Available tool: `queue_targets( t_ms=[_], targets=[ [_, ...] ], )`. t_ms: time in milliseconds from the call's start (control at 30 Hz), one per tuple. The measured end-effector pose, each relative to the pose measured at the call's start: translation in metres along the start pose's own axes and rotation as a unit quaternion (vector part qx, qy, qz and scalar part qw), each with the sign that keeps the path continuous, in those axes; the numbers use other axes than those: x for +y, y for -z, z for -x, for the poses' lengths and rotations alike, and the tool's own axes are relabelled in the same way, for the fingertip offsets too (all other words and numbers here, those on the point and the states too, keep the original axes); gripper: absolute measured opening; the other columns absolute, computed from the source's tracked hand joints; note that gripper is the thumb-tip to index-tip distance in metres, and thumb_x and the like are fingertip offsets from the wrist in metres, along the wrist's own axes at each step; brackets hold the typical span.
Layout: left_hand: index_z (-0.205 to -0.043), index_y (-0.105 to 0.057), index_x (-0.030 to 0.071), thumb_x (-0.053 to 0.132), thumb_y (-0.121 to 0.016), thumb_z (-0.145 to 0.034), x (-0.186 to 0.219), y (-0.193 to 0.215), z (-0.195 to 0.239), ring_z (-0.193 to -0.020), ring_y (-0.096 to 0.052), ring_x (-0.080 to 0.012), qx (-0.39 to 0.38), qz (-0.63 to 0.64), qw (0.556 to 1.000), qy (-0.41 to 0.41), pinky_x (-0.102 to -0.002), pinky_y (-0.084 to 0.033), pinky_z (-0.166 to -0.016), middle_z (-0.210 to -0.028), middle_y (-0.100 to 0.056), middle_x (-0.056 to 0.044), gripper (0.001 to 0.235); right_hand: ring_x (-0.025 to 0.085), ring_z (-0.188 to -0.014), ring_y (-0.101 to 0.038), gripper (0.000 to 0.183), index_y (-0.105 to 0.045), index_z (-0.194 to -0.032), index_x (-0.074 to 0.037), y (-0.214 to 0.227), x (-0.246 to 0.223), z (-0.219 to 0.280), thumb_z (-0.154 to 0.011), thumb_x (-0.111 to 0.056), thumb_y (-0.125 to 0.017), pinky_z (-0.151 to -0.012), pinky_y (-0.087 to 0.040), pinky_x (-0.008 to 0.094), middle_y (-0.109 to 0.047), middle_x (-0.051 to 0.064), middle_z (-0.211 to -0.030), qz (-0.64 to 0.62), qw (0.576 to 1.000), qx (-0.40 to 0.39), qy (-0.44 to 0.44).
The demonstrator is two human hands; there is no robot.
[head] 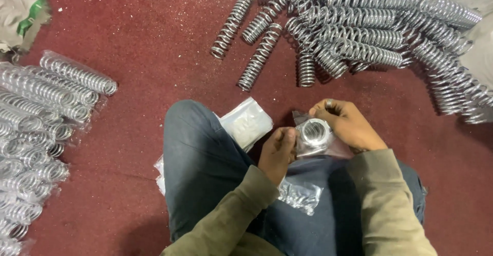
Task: The person places metal springs into plastic bags by hand and stacks the filled bags.
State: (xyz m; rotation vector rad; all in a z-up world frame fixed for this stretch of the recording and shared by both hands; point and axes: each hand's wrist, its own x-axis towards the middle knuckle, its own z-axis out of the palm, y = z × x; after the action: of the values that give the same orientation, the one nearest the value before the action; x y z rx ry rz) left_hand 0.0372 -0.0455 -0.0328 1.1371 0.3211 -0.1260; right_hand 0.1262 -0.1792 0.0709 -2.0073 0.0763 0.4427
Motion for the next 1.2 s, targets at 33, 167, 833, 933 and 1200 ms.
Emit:
queue_targets(
  t_ms=[33,167,833,933,1200],
  targets=[
    [-0.118,-0.066,0.007,0.04,-0.06,-0.105,0.004,-0.005,0.012,-0.074,-0.061,-0.0128,-0.017,0.043,0.999,0.013,-0.024,-0.05,-0.065,-0.082,-0.062,-0.008,0.036,0.022,-0.065,-0.058,0.019,-0.074,-0.085,-0.001,0.003,-0.002,-0.005,-0.097,-0.011,-0.062,-0.058,-0.046,0.033,-0.064,0.013,-0.071,0.014,0.999,-0.043,-0.003],
    [-0.123,-0.061,0.005,0.02,-0.076,-0.097,0.001,0.001,0.03,-0.09,-0.061,-0.0154,-0.042,0.019,0.999,-0.013,-0.029,-0.054,-0.082,-0.098,-0.069,-0.009,0.034,0.019,-0.065,-0.057,0.019,-0.072,-0.083,0.001,0.001,0.026,-0.023,-0.095,-0.011,-0.063,-0.058,-0.045,0.029,-0.062,0.012,-0.071,-0.008,0.996,-0.087,-0.003],
    [-0.145,-0.037,0.005,-0.01,-0.065,-0.084,0.014,0.01,0.004,-0.135,-0.042,-0.0467,-0.032,-0.42,0.894,-0.153,-0.058,-0.041,-0.113,-0.145,-0.037,-0.022,0.069,0.024,-0.092,-0.07,0.024,-0.076,-0.105,-0.01,-0.044,0.245,-0.056,-0.084,-0.023,-0.072,-0.083,-0.058,0.04,-0.075,0.01,-0.093,0.185,0.982,-0.034,-0.015],
    [-0.147,-0.032,0.003,-0.004,-0.066,-0.086,-0.002,0.007,-0.001,-0.137,-0.041,-0.0496,-0.112,-0.412,0.899,-0.097,-0.06,-0.038,-0.117,-0.142,-0.039,-0.026,0.07,0.025,-0.099,-0.071,0.028,-0.076,-0.108,-0.014,-0.057,0.274,-0.026,-0.081,-0.023,-0.07,-0.089,-0.058,0.042,-0.076,0.008,-0.097,0.26,0.965,-0.03,-0.021],
    [-0.132,-0.055,0.016,0.047,-0.074,-0.089,-0.001,0.055,-0.025,-0.128,-0.06,-0.0332,-0.088,-0.358,0.928,0.045,-0.051,-0.049,-0.11,-0.127,-0.063,-0.009,0.056,0.035,-0.113,-0.072,0.042,-0.073,-0.122,-0.017,-0.058,0.155,-0.034,-0.08,-0.019,-0.066,-0.101,-0.057,0.051,-0.079,0.013,-0.108,0.364,0.931,-0.017,-0.008]
  ],
)
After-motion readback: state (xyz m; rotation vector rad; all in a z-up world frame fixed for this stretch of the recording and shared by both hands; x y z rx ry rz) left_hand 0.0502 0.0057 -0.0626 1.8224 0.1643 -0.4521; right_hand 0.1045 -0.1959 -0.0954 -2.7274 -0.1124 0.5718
